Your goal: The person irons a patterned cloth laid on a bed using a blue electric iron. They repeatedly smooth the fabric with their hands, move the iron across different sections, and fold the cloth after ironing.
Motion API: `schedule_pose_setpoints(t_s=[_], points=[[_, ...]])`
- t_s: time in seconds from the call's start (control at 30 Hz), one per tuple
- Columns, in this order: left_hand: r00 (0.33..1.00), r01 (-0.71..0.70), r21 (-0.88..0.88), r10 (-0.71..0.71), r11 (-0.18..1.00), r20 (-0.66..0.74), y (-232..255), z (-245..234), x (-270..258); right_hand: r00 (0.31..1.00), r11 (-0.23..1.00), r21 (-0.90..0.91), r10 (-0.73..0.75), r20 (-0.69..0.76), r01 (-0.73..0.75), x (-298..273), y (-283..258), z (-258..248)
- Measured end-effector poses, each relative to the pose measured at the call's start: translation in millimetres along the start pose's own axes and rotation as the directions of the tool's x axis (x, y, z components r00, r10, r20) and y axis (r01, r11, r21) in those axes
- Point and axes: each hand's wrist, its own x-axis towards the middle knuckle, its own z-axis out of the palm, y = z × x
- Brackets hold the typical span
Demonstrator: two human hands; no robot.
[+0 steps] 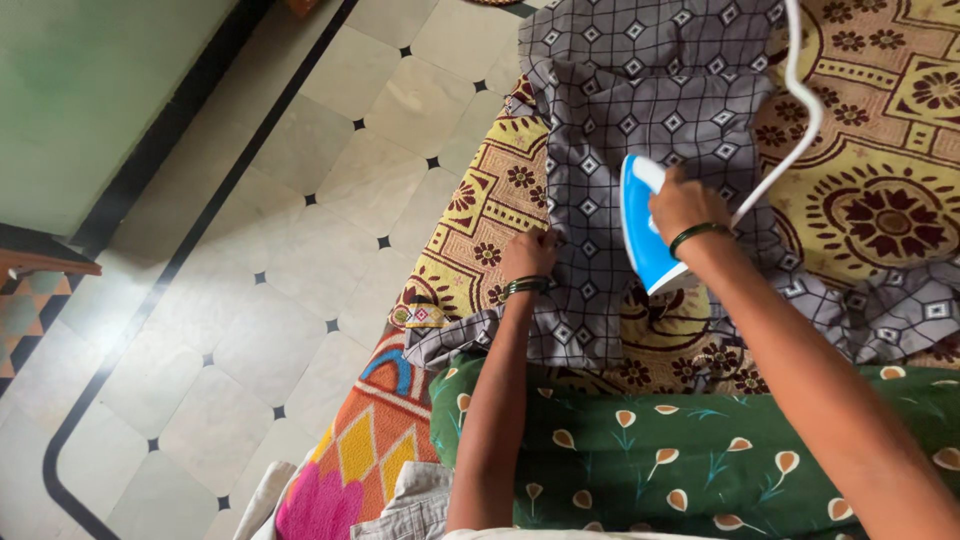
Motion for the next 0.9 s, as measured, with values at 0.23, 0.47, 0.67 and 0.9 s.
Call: schedule_pose_setpoints(t_s=[0.23,0.47,0.67,0.9], points=[[0.996,0.029,0.006,-0.028,1.0,-0.085,2,-7,-2,0.993,0.997,0.026,-0.078,0.088,0.076,-8,-24,2],[0.969,-0.07,0.064,0.083,0.995,-0.231,-13,14,-2,0.971,0.981,0.01,-0.192,0.145,0.193,6,-67,52],[0.962,-0.11,0.07,0.124,0.991,-0.242,-12,13,-4,0.976,0.973,-0.076,-0.216,0.011,0.216,34,-60,59],[0.991,-0.06,0.185,0.081,0.981,-0.109,9,-5,-9,0.983,0.989,-0.055,-0.143,-0.112,0.137,25,-15,73]])
